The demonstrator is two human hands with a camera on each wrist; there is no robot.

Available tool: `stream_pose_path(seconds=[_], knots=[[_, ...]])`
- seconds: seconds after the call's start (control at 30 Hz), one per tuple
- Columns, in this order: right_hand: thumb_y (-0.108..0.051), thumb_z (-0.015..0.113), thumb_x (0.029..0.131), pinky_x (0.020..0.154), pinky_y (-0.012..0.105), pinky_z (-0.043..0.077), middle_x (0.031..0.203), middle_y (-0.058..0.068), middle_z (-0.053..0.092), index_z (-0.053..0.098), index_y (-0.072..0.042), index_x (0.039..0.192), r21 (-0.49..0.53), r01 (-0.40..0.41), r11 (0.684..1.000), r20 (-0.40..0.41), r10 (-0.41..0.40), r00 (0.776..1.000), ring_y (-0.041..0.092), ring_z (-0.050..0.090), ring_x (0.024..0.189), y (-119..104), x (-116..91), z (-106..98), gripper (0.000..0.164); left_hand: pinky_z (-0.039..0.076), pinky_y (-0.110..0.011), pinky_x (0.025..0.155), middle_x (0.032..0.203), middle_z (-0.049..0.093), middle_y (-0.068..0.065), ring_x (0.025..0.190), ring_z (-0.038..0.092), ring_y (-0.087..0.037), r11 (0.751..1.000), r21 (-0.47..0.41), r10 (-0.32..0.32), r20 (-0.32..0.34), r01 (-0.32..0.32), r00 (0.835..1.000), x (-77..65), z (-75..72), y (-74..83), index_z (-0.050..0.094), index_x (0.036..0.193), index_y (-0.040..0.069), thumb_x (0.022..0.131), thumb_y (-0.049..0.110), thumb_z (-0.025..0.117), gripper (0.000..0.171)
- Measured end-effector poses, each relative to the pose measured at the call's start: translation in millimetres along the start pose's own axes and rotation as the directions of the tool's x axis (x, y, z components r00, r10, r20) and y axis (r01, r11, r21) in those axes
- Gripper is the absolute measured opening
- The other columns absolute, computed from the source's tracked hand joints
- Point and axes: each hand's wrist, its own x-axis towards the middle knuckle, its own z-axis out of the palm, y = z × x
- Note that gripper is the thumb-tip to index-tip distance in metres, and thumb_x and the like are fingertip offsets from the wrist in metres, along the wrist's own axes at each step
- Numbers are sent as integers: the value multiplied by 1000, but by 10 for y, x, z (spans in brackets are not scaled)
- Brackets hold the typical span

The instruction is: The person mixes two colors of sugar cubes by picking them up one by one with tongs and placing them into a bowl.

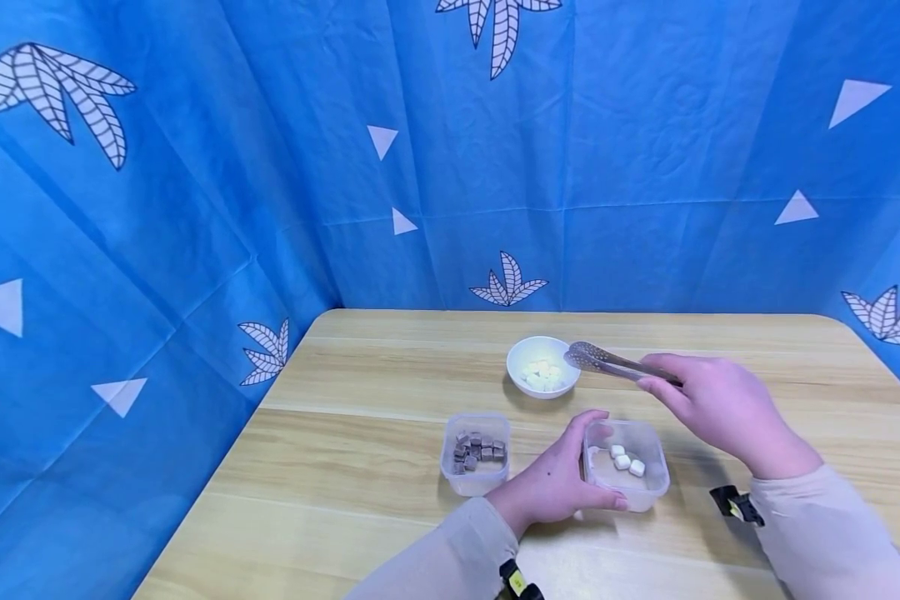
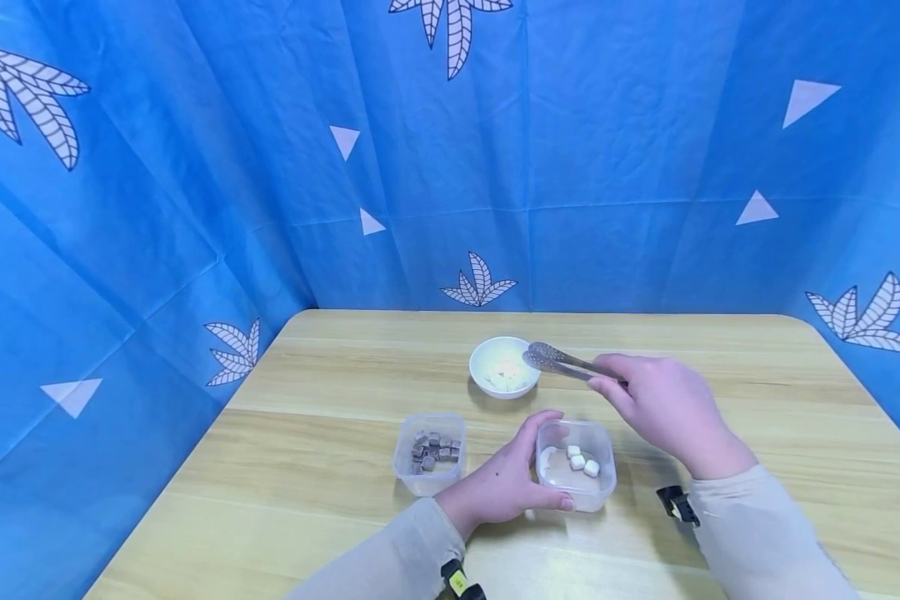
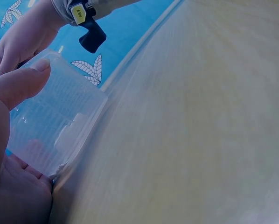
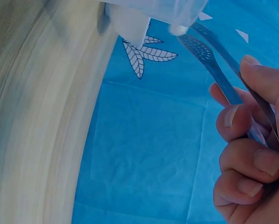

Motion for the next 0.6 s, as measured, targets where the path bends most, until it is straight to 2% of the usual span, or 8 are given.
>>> stream_pose_path(seconds=[0.27,0.47,0.6], knots=[[-34,71,96,54,36,41,86,-2,71,73,-14,118,17,-20,1000,27,20,999,11,48,59,10,6,-33,30,35,-33,111,146,45,17,131,45,-6,1000,-3,-1,-2,1,1000,-5,-10,6,26,154,34,76,26,91,102],[-38,69,96,53,33,37,74,-9,62,72,-14,121,27,-33,999,63,31,998,10,43,57,33,-4,-138,34,35,-33,111,146,45,18,131,44,-6,1000,-7,-12,-2,12,1000,-5,-8,15,26,154,35,75,26,91,103],[-36,72,94,53,32,37,66,-14,53,72,-15,121,18,-9,1000,41,8,999,7,41,55,53,-39,-255,35,34,-33,111,147,45,18,132,44,-6,1000,-10,-14,1,14,1000,0,-6,18,26,154,34,75,25,92,103]])
